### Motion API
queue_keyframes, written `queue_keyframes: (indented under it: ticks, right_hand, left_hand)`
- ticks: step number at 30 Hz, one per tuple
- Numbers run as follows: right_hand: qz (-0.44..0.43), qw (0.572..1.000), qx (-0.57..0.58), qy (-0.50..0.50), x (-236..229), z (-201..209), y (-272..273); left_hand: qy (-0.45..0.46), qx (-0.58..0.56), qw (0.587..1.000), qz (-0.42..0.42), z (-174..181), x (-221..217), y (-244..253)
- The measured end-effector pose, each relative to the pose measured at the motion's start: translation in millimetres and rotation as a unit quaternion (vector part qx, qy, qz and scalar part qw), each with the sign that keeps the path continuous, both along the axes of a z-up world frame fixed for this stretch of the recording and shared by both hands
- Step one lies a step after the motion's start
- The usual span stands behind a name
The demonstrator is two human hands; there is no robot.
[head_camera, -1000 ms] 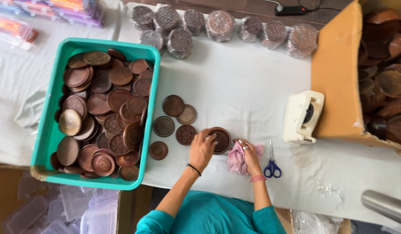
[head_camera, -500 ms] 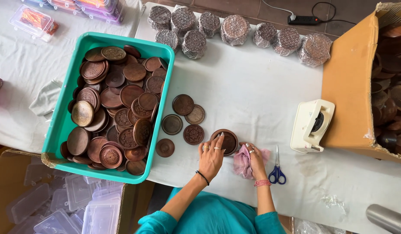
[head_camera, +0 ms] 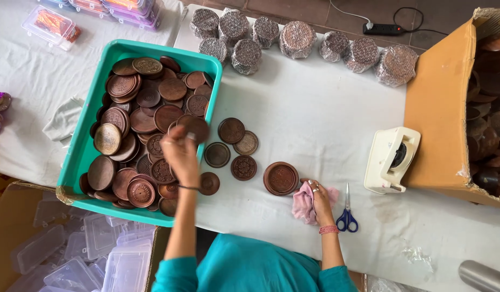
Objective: Cleaning and sorting wooden coasters using a cloth in a workshop setting.
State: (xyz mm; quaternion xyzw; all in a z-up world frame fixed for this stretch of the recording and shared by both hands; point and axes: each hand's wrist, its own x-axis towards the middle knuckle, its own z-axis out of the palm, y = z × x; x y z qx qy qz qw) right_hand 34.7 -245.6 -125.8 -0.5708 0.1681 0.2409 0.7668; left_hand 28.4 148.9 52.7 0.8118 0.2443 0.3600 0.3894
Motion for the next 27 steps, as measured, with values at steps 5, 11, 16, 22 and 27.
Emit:
queue_keyframes:
  ticks: [5, 11, 16, 22, 27]
  right_hand:
    - [-0.012, 0.999, -0.041, 0.008, 3, -22, -4]
    - [0.017, 0.998, -0.055, -0.011, 0, 0, -1]
    - [-0.009, 0.999, -0.031, -0.025, -2, -24, -5]
    - [-0.009, 0.999, -0.039, 0.0, -2, -18, -6]
    - [0.008, 1.0, -0.029, 0.002, 2, 11, 2]
  left_hand:
    - [0.08, -0.084, 0.992, 0.049, -25, 3, 46]
    - [0.097, 0.22, 0.962, -0.128, -43, 17, -53]
    - [0.186, 0.108, 0.966, -0.144, -90, 21, -91]
    - [0.155, 0.267, 0.951, 0.028, -38, 37, -21]
    - [0.312, 0.315, 0.887, 0.132, -94, 27, 101]
